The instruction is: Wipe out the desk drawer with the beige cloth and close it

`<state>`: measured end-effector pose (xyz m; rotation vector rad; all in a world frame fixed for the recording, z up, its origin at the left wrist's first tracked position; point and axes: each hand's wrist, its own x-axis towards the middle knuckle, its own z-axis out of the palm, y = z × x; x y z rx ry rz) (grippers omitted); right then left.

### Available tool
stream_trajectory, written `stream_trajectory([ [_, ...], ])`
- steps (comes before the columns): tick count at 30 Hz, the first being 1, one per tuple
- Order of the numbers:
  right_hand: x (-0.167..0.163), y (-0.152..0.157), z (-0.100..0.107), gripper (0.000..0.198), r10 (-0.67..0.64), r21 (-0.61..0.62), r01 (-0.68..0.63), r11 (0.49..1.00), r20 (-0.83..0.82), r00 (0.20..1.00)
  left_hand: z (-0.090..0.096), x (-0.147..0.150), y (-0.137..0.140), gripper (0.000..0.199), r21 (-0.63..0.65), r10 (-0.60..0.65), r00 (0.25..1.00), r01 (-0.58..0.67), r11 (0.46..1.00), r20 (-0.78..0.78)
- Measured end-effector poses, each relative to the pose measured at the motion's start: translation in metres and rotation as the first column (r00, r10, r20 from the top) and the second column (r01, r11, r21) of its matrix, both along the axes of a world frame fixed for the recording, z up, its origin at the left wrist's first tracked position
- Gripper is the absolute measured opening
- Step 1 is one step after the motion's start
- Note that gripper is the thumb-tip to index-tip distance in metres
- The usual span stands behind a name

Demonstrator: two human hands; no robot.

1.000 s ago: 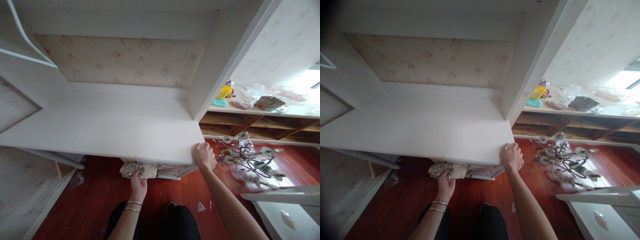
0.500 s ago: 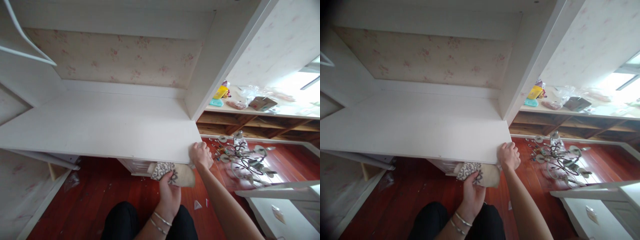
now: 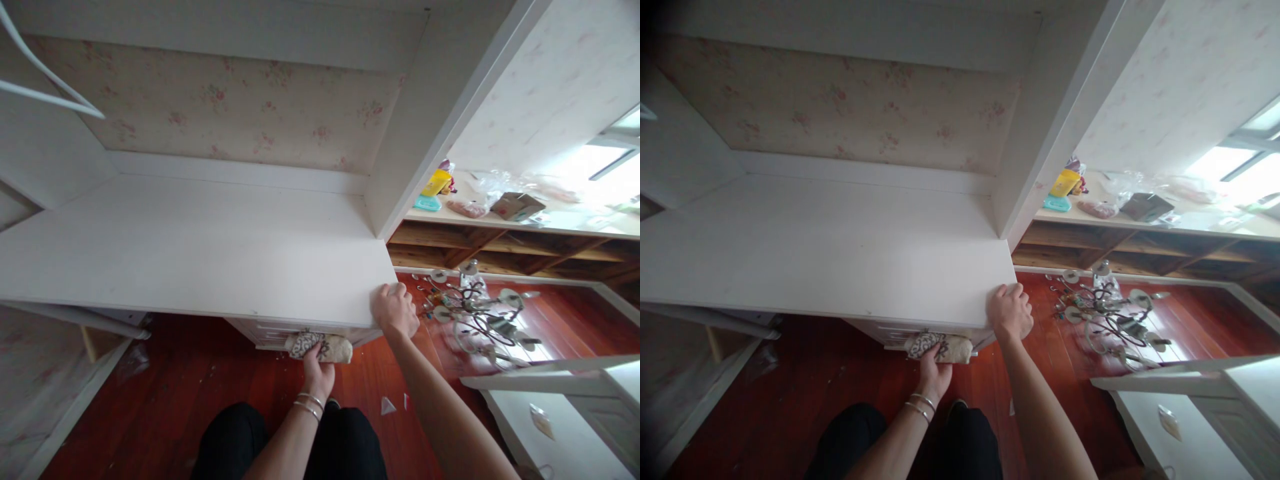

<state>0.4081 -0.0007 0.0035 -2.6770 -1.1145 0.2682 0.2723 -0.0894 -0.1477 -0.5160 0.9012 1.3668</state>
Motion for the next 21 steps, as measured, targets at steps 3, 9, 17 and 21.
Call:
stream_trajectory([
  [3,0.000,-0.001,0.000,0.055,0.005,-0.002,-0.005,1.000,-0.003,1.000,-0.002,-0.048,0.003,0.026,0.004,0.069,0.996,-0.069,0.998,-0.063],
  [9,-0.002,-0.002,0.001,0.057,0.001,0.004,-0.001,1.000,-0.010,1.000,0.040,-0.117,-0.002,0.029,0.128,0.150,0.982,-0.135,0.983,-0.117],
  [17,-0.002,-0.003,0.000,0.056,0.003,0.018,-0.003,1.000,-0.010,1.000,0.126,-0.112,-0.019,0.035,0.352,0.183,0.980,-0.145,0.925,-0.076],
  [21,-0.003,-0.003,0.001,0.055,-0.001,0.002,0.001,1.000,-0.014,1.000,0.137,-0.064,-0.024,0.031,0.257,0.058,0.998,-0.056,0.965,0.002],
])
